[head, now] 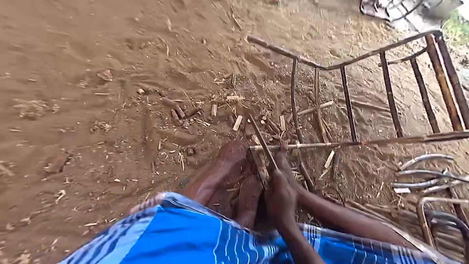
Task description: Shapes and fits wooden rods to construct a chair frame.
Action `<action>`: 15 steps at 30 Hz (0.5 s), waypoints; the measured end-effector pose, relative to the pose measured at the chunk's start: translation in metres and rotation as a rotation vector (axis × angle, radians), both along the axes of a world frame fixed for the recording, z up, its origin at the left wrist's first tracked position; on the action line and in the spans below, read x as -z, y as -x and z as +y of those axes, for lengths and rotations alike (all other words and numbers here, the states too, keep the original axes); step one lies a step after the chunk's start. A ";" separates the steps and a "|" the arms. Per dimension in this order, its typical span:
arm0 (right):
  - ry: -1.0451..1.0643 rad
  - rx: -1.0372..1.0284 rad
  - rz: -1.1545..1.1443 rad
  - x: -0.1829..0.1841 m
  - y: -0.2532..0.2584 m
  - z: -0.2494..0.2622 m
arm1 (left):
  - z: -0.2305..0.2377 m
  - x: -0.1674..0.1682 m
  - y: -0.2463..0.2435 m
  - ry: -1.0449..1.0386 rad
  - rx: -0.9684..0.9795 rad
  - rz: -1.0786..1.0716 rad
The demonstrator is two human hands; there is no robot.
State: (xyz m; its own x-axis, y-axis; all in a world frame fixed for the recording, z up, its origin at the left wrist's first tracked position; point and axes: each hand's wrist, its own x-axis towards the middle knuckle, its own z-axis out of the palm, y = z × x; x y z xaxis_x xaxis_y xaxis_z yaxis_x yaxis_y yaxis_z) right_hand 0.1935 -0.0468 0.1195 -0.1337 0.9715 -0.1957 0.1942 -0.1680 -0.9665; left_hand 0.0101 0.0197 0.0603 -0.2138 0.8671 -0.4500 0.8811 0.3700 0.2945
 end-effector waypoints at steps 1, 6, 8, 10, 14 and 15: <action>0.037 -0.034 -0.037 0.002 0.013 0.018 | 0.000 0.001 -0.003 -0.003 0.017 0.015; 0.062 -0.095 0.001 -0.002 -0.027 -0.009 | -0.004 -0.005 -0.011 -0.016 0.028 0.018; 0.002 -0.017 0.060 -0.006 -0.034 -0.018 | 0.002 0.001 -0.004 -0.053 0.003 0.005; 0.033 0.005 0.023 0.006 -0.011 0.002 | 0.000 0.018 -0.001 -0.080 0.019 0.017; -0.372 -0.358 0.329 0.092 -0.025 0.049 | -0.002 0.003 -0.014 -0.024 0.043 0.062; -0.135 -0.248 0.120 0.046 -0.030 0.014 | -0.004 -0.002 -0.016 -0.011 0.067 0.082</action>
State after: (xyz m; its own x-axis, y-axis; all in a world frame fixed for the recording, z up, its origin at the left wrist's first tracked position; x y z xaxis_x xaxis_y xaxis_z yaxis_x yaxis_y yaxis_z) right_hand 0.2237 -0.0324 0.0731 -0.3846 0.9224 -0.0353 0.0965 0.0021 -0.9953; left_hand 0.0256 0.0161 0.0621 -0.1912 0.8854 -0.4237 0.9249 0.3070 0.2242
